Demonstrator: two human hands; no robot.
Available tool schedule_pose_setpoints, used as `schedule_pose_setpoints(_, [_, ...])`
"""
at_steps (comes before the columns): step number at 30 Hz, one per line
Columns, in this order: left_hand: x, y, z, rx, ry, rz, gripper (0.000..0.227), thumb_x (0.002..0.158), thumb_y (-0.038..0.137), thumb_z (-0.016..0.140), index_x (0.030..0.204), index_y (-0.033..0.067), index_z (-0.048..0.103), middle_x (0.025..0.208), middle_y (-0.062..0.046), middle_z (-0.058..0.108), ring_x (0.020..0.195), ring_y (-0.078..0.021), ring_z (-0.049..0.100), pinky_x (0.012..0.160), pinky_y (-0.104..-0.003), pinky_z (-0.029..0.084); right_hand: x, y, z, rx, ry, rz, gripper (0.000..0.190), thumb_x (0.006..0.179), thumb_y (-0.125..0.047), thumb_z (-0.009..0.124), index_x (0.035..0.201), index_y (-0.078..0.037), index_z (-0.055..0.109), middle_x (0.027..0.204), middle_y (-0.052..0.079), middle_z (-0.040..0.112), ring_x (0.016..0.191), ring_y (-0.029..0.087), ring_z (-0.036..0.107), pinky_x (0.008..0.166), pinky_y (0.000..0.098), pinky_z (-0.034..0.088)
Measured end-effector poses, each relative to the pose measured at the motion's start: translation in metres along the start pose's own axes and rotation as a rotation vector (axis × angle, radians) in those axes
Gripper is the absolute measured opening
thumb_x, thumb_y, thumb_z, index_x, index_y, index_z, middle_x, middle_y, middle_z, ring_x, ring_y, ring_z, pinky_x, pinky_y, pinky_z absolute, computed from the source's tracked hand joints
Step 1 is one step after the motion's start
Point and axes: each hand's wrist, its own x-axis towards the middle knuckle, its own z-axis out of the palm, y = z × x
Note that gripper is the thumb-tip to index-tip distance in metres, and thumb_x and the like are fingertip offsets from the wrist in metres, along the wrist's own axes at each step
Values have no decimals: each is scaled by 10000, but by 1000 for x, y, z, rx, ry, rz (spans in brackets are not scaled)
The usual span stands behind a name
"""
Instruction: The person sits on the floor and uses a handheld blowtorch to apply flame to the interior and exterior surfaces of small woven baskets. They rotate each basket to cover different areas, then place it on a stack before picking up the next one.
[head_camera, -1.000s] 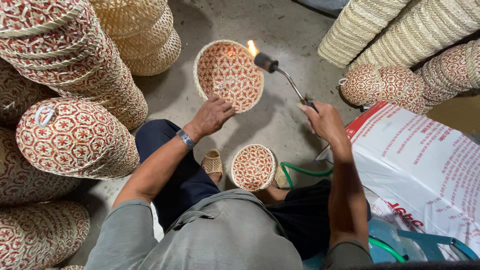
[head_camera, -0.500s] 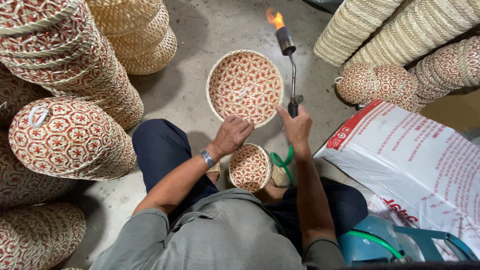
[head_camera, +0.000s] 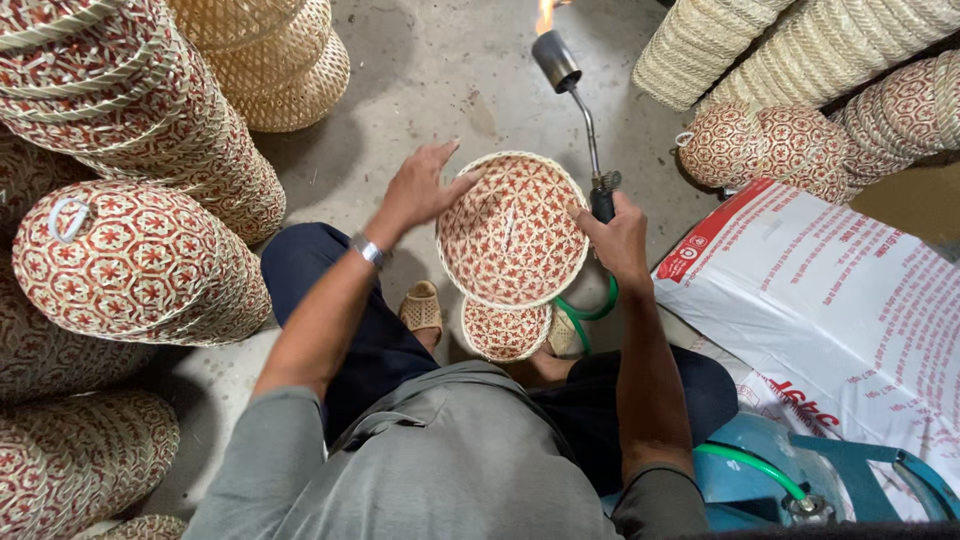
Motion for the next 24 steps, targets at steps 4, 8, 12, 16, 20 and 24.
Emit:
schedule_pose_setpoints(4, [2,-20,5,-360,-532,-354,403,974,376,593,1265,108,670,976,-83,738,851,-233,688,706,-378,561,-5,-12,1,-1,-35,-83,370,865,-276,866,825,-9,613,647,15,554,559,88,469,465,309,399])
schedule_pose_setpoints(8, [-15,-26,10,-556,-438,-567,284,1006,251,562,1108,34,713,904,-95,696,731,-196,653,601,-378,575,-11,-23,-9,52,-56,79,333,961,-305,720,823,-22,613,625,16,578,508,97,509,455,313,409])
schedule_pose_setpoints(12, [-33,-29,14,-857,-247,-794,298,948,222,574,1201,83,651,929,-65,721,724,-167,708,577,-383,631,-27,-20,-28,-11,-203,47,304,1015,-265,602,834,-25,648,615,34,637,493,129,577,471,325,460])
schedule_pose_setpoints(16, [-36,-32,32,-1017,-99,-879,365,943,219,590,1270,60,563,1031,-77,712,754,-182,725,579,-384,650,-38,-17,-5,-134,-287,-180,245,968,-252,656,981,-9,678,611,99,646,489,177,606,463,358,465])
schedule_pose_setpoints(20, [-37,-45,50,-1011,43,-895,445,920,201,589,1335,44,560,1088,-97,712,789,-183,728,584,-397,661,-43,-24,7,-218,-206,-214,253,981,-232,675,939,17,664,623,183,596,478,268,581,474,418,429])
schedule_pose_setpoints(24, [-42,-50,62,-1012,159,-851,523,916,200,591,1413,46,536,1141,-92,708,799,-179,737,575,-378,656,-42,-29,11,-196,-196,-360,276,993,-243,676,956,31,662,688,218,600,541,349,569,528,433,458])
